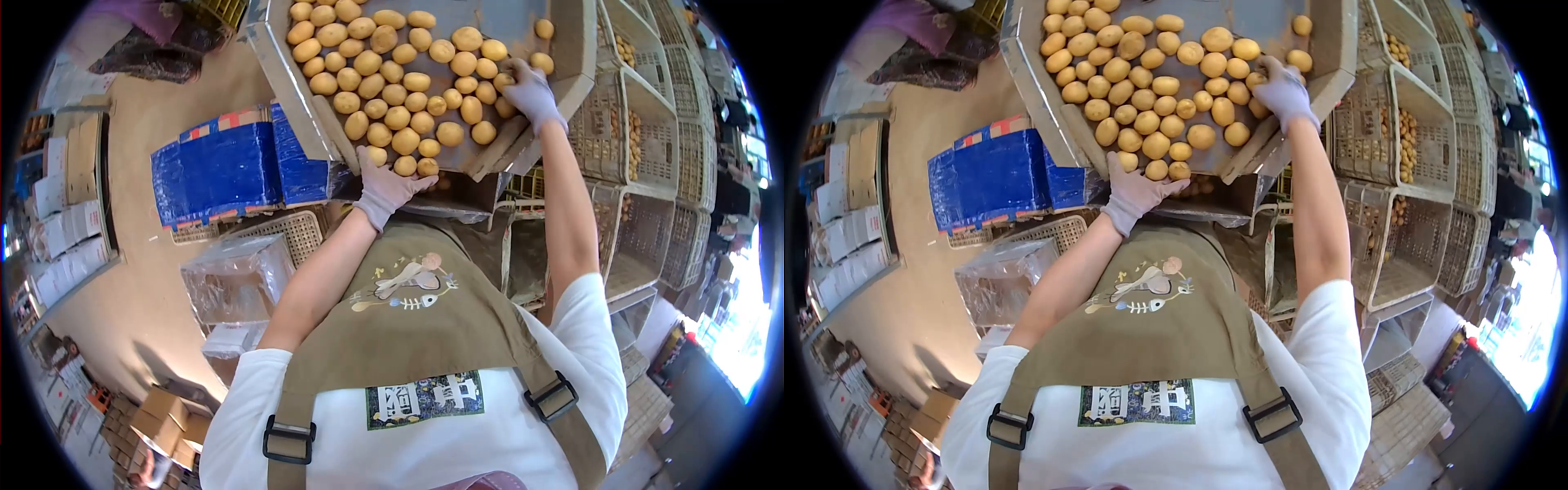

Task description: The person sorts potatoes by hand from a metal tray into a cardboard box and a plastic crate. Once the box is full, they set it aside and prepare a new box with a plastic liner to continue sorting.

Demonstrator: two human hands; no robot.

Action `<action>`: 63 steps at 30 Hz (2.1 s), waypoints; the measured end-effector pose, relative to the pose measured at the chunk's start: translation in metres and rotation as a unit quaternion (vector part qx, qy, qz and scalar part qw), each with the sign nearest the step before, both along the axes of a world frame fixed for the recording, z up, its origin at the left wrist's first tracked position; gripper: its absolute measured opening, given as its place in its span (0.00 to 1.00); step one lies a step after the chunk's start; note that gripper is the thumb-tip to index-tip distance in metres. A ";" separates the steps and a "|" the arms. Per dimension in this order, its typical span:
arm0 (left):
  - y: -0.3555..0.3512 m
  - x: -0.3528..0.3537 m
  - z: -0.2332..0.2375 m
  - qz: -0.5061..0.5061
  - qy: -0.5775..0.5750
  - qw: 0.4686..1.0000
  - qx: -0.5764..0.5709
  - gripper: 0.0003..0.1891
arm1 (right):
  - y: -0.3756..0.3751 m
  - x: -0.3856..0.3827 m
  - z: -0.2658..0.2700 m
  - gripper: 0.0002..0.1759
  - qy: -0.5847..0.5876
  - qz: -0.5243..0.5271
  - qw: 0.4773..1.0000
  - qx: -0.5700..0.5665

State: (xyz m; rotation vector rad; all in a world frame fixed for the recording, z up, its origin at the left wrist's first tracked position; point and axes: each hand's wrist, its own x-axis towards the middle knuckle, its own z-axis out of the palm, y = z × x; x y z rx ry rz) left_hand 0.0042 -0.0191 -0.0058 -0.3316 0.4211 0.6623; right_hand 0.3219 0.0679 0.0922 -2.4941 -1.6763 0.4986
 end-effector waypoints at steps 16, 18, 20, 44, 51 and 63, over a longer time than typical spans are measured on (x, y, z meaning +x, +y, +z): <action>-0.002 0.015 -0.004 0.004 0.024 0.998 -0.055 0.59 | -0.196 -0.118 0.037 0.19 0.060 -0.054 0.957 0.277; -0.003 0.012 -0.005 -0.003 0.013 0.999 -0.030 0.58 | -0.143 -0.135 0.028 0.20 0.028 0.096 0.959 0.265; -0.002 0.006 0.005 -0.038 0.040 0.998 0.010 0.55 | -0.106 -0.145 -0.001 0.24 0.039 0.099 0.976 0.192; -0.008 0.032 -0.009 0.019 -0.006 0.999 -0.048 0.59 | -0.111 -0.069 0.034 0.16 -0.030 0.116 0.967 0.227; -0.008 0.028 -0.016 0.008 -0.012 0.999 -0.042 0.63 | -0.052 -0.149 -0.019 0.28 -0.102 0.153 0.977 -0.106; 0.002 0.009 0.009 0.000 0.013 0.997 -0.078 0.58 | -0.113 -0.033 0.042 0.19 -0.090 0.029 0.940 0.329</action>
